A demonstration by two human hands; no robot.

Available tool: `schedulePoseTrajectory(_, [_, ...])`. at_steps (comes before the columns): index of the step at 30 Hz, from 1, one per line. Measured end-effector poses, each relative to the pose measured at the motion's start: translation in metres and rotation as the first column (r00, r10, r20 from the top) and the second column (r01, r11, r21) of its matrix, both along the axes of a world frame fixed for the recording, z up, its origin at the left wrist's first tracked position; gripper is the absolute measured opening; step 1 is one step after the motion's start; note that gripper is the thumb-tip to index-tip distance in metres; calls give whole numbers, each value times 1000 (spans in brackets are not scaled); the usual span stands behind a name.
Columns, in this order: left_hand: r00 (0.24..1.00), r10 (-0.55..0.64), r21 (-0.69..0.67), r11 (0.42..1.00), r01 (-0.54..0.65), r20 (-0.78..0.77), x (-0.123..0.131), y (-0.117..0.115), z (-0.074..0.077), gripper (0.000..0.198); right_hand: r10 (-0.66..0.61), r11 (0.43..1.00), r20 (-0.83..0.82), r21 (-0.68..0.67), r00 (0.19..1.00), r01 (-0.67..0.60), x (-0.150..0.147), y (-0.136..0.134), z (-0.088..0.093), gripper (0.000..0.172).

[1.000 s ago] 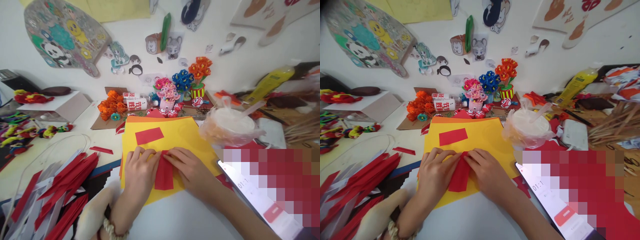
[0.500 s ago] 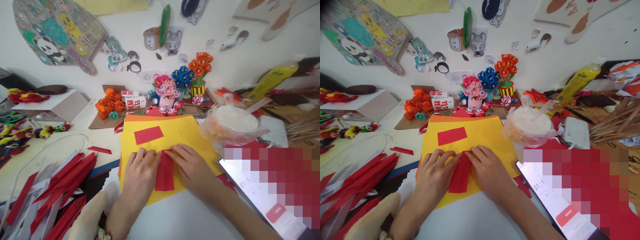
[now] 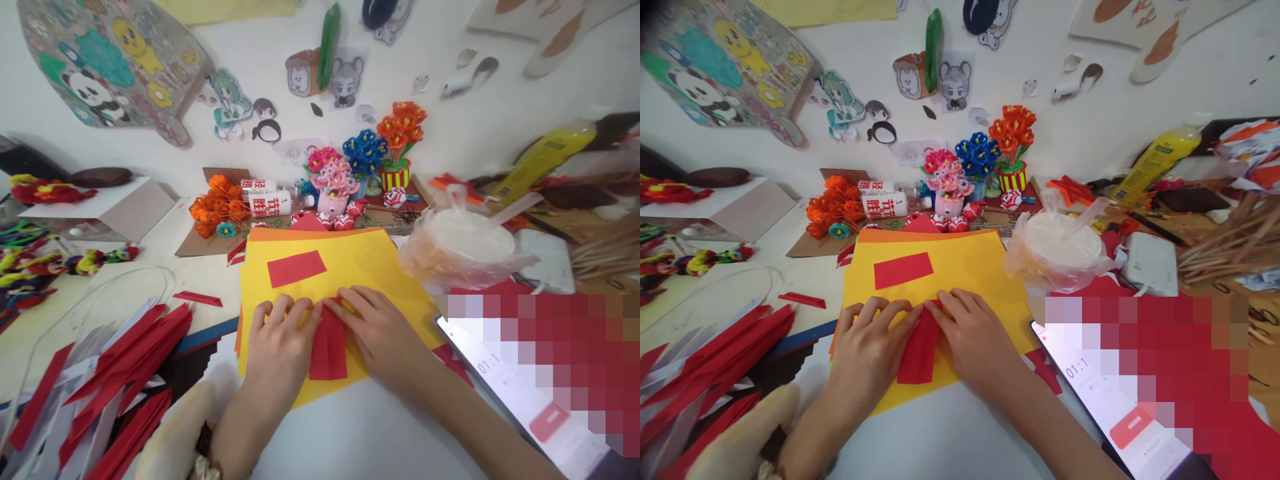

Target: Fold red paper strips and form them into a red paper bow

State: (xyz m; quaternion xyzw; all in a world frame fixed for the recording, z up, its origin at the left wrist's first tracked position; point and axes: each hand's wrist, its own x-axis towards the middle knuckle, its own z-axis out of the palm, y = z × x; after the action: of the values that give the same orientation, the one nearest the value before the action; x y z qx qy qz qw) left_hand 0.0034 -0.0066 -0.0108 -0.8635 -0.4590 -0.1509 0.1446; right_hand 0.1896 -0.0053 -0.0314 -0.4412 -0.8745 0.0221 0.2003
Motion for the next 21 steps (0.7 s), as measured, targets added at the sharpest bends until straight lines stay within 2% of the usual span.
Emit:
schedulePoseTrajectory(13, [999,-15,-9,1000,15,37,1,1,0,23,-6,1000,12,11,1000,6,-2,0,0,42])
schedulePoseTrajectory(17, [998,19,-53,999,-15,64,0,0,2,24,-5,1000,38,23,999,4,-3,0,0,42])
schedulePoseTrajectory(21, [994,39,-42,999,-35,100,-1,-1,2,24,-7,999,47,33,999,6,-4,0,0,42])
